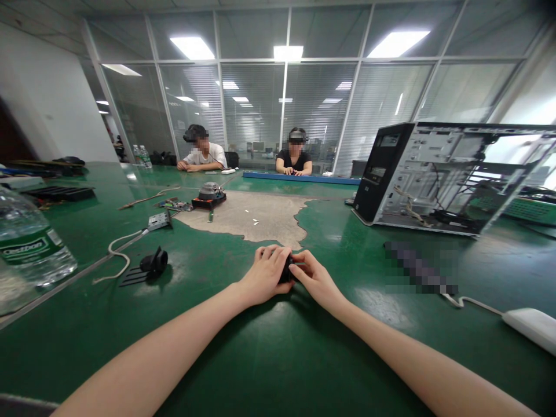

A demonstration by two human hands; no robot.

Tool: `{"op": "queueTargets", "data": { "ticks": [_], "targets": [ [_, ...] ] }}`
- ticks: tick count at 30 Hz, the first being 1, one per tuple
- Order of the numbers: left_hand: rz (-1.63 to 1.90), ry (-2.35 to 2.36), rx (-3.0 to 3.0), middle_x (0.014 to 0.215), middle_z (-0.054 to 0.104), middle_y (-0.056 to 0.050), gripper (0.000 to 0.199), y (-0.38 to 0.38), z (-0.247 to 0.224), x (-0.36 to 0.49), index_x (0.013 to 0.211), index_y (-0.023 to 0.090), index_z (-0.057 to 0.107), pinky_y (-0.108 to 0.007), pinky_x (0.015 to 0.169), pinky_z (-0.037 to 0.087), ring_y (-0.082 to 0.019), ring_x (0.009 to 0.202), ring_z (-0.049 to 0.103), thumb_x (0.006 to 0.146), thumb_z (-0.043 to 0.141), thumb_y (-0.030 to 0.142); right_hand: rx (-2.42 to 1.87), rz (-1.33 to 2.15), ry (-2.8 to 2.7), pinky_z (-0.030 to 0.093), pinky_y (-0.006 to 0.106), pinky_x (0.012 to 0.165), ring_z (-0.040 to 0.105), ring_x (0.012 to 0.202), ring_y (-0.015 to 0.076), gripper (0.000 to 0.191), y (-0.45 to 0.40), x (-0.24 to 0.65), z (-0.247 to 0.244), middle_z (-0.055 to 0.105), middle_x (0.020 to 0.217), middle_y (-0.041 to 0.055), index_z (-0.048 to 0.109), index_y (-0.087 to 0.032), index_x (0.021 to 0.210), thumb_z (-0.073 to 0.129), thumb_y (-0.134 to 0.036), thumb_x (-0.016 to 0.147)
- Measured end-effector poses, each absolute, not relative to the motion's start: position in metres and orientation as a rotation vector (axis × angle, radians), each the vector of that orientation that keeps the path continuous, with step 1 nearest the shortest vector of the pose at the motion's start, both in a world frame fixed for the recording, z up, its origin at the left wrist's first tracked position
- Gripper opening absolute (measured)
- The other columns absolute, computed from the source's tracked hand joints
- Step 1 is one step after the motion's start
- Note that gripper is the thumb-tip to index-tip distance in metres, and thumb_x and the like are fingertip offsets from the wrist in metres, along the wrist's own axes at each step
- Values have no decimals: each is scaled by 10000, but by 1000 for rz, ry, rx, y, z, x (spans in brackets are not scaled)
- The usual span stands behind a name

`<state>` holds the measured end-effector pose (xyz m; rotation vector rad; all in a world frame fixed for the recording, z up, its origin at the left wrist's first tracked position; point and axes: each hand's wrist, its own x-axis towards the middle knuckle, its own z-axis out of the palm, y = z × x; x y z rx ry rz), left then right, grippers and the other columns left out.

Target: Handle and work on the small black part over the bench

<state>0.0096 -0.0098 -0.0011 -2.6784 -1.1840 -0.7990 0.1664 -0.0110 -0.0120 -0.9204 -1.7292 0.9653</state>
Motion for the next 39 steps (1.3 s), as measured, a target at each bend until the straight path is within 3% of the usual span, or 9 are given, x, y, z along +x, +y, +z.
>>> {"op": "queueTargets", "data": {
  "ticks": [6,18,25,34,39],
  "targets": [
    [-758,-1161,-2721,1183,439,-99,623,-11,2,8,1207,186,249,-422,897,257,-258,1088,386,702,569,361,-971,957,-1699,483,292,752,572,860,144,256,-10,167,-14,556,981,46,473,-200,970,534,-292,739],
    [-761,-1160,-2702,1175,449,-95,587,-9,-1,8,1167,180,270,-397,890,273,-244,1060,430,693,596,301,-942,936,-1733,478,271,715,568,800,131,168,-14,167,-10,552,855,7,471,-206,882,514,-310,757],
    [-767,-1169,-2699,1166,455,-102,590,-9,-1,8,1173,177,260,-400,879,278,-246,1057,434,707,585,336,-980,954,-1723,473,299,771,568,866,144,227,-8,168,-16,563,950,38,470,-200,951,518,-304,755],
    [-764,-1183,-2701,1172,449,-107,581,-9,-1,8,1172,184,253,-405,876,271,-246,1066,432,709,577,317,-925,975,-1727,481,267,716,563,810,126,167,-13,167,-11,552,871,7,472,-209,886,507,-314,761],
    [-781,-1187,-2722,1170,453,-106,608,-9,-1,8,1184,189,243,-406,872,269,-250,1058,434,702,586,328,-961,962,-1714,477,285,744,567,844,134,227,-7,168,-16,552,969,34,466,-207,957,508,-312,760]
  ]
}}
